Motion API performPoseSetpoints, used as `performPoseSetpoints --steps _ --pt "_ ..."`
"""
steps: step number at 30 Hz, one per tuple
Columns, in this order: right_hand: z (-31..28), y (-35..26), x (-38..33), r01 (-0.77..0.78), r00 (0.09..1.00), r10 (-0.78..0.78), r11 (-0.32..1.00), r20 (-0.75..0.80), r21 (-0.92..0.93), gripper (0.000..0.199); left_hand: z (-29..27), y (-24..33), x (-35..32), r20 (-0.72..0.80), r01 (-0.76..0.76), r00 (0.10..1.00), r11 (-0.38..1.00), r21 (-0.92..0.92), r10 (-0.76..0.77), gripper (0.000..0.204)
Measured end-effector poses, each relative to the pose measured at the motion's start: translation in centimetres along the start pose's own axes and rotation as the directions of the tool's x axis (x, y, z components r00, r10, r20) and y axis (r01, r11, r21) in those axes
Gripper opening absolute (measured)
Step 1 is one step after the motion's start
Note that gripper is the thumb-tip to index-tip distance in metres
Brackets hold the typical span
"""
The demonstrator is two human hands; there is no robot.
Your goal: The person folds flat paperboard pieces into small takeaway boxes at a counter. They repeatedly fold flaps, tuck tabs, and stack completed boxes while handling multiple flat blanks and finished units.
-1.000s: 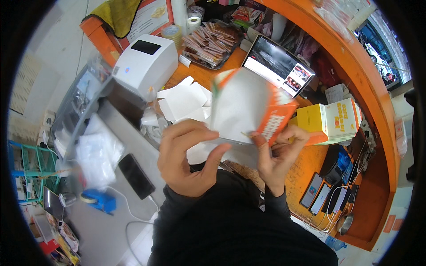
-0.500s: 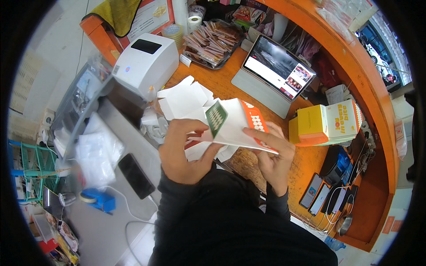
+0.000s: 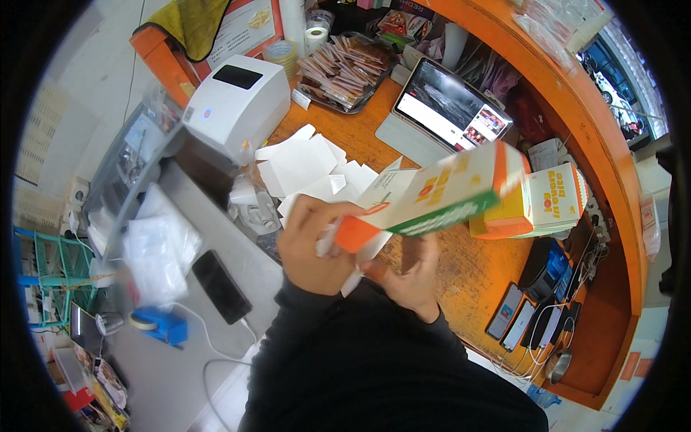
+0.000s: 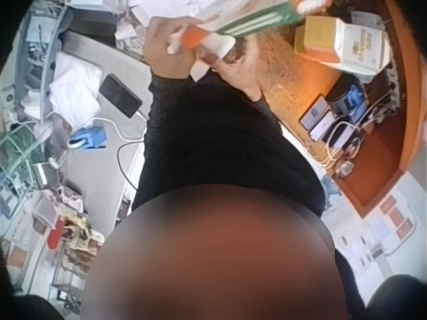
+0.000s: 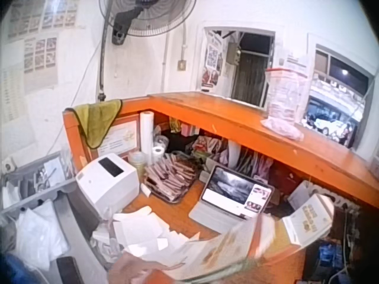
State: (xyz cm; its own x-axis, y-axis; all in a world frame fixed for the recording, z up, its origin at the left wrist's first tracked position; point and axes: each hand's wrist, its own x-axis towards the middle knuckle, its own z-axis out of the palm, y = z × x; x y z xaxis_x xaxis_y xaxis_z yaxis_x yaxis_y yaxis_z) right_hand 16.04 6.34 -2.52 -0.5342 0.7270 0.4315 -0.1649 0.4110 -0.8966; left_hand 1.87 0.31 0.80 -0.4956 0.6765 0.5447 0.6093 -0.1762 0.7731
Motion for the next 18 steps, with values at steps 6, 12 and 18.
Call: performPoseSetpoints --steps 6,12,18 --pt "0.4 -0.5 1.3 -0.078 0.949 0.180 0.928 -0.257 0.364 0.043 0.6 0.5 0.0 0.111 -0.020 0.993 0.982 -0.190 0.042 0.036" --pt "0.3 0.2 1.0 0.034 0.963 0.053 0.948 -0.263 0.315 0.023 0.2 0.5 -0.3 0.184 0.458 0.876 0.647 -0.610 -0.446 0.012" --pt "0.3 -0.6 0.0 -0.060 0.996 0.052 0.990 -0.066 -0.128 0.036 1.0 0.3 -0.8 0.093 0.245 0.967 0.782 -0.574 -0.235 0.014"
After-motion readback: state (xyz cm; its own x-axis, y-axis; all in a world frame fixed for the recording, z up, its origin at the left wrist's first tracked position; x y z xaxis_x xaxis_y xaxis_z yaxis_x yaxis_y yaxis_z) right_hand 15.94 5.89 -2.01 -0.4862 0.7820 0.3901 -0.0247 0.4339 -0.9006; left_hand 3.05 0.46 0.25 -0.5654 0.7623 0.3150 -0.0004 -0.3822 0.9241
